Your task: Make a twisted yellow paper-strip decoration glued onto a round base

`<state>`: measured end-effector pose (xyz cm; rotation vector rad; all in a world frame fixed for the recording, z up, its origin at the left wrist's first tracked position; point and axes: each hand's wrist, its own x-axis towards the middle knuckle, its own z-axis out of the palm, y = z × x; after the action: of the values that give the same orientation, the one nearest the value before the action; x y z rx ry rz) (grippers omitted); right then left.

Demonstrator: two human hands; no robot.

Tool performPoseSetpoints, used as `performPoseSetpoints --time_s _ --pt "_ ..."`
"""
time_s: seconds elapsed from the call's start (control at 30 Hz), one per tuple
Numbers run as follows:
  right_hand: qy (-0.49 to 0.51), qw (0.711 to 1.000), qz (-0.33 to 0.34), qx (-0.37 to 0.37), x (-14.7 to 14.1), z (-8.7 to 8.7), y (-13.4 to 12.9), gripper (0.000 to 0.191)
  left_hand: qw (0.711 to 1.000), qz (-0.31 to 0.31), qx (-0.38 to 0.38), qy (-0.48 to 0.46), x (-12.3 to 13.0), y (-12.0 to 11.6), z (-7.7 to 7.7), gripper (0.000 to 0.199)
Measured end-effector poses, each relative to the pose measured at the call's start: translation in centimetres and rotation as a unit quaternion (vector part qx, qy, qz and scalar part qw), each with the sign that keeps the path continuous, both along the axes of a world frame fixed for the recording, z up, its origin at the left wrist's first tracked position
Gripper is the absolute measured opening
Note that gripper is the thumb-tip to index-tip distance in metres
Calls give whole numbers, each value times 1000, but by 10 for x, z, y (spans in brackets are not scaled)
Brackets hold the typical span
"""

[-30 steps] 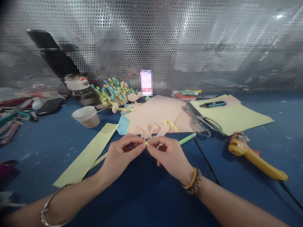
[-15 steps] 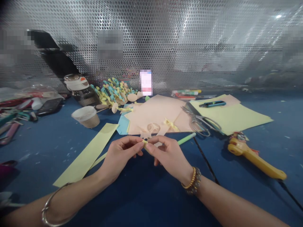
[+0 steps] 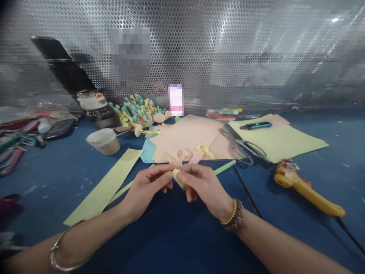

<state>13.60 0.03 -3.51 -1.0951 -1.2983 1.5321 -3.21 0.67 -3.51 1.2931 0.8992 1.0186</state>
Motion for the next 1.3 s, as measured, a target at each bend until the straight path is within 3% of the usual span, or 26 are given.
performPoseSetpoints --time_s 0.47,0.87,1.07,1.3 --pt "77 996 26 -46 1 1 -1 24 998 -50 2 -47 0 -1 -3 20" --pt "50 998 20 -33 0 1 -2 25 998 -45 -3 -55 1 -1 -3 19" --pt "-19 999 -1 33 1 -2 -2 23 999 20 -5 -31 1 0 -3 20" --pt "-36 999 4 39 1 -1 0 22 998 59 -11 3 1 1 -1 18"
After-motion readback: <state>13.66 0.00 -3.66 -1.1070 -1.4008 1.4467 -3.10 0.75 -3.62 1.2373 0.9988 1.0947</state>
